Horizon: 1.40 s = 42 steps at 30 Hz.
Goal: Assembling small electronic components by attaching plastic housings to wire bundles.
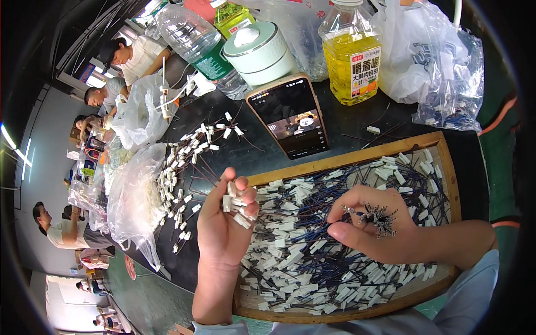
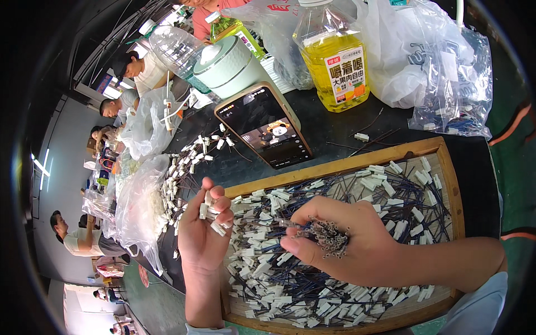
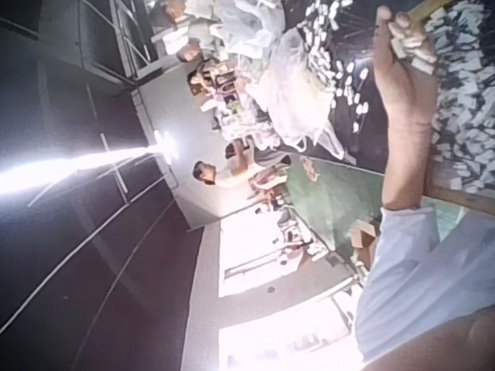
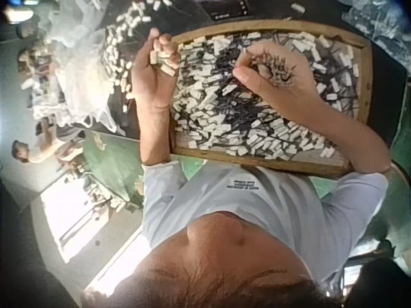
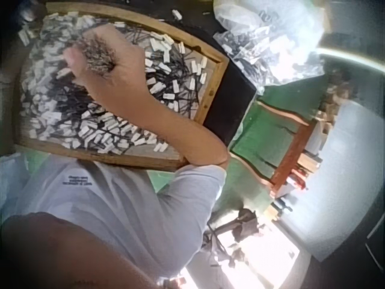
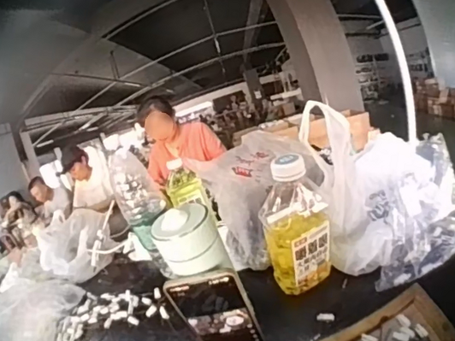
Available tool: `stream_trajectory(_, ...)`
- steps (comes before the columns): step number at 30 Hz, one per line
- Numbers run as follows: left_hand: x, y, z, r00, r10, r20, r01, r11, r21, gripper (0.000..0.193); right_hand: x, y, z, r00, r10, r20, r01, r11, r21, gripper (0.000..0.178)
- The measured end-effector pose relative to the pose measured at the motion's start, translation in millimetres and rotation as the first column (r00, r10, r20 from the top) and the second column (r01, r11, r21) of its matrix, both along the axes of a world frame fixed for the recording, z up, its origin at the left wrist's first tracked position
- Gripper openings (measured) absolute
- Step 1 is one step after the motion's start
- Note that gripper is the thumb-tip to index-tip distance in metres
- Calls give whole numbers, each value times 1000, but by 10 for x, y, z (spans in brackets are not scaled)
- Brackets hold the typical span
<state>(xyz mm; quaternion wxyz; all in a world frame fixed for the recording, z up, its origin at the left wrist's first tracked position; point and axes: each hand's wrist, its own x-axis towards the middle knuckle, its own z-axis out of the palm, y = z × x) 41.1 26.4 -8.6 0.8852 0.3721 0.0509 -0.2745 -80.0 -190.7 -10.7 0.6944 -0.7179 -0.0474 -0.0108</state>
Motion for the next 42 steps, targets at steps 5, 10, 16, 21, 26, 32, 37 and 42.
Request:
stream_trajectory(5,-133,-72,31,982,-155,108,153,988,23,30,-28,-26,-77,998,-46,41,47,999,-11,15)
stream_trajectory(10,-234,-111,82,936,-283,212,271,959,84,28,-3,40,-129,943,-103,318,140,985,-96,14)
stream_trajectory(16,-428,-119,129,848,-345,403,213,917,337,21,-53,-16,-29,968,5,251,10,998,-58,14)
stream_trajectory(21,-623,-156,205,778,-357,517,58,860,506,27,-34,-51,-17,949,47,310,-23,996,-82,15)
stream_trajectory(26,-670,-149,224,702,-426,570,26,816,577,26,-32,-57,-8,942,46,331,-14,995,-98,17)
stream_trajectory(32,-600,-58,193,637,-500,588,179,837,517,19,-34,-51,-33,954,33,299,-22,999,-42,15)
stream_trajectory(37,-601,-54,189,547,-544,637,150,812,564,17,-52,-77,-2,956,35,291,-13,997,-78,14)
stream_trajectory(42,-625,-74,164,540,-508,671,95,829,552,16,-52,-76,-20,914,2,407,47,993,-110,14)
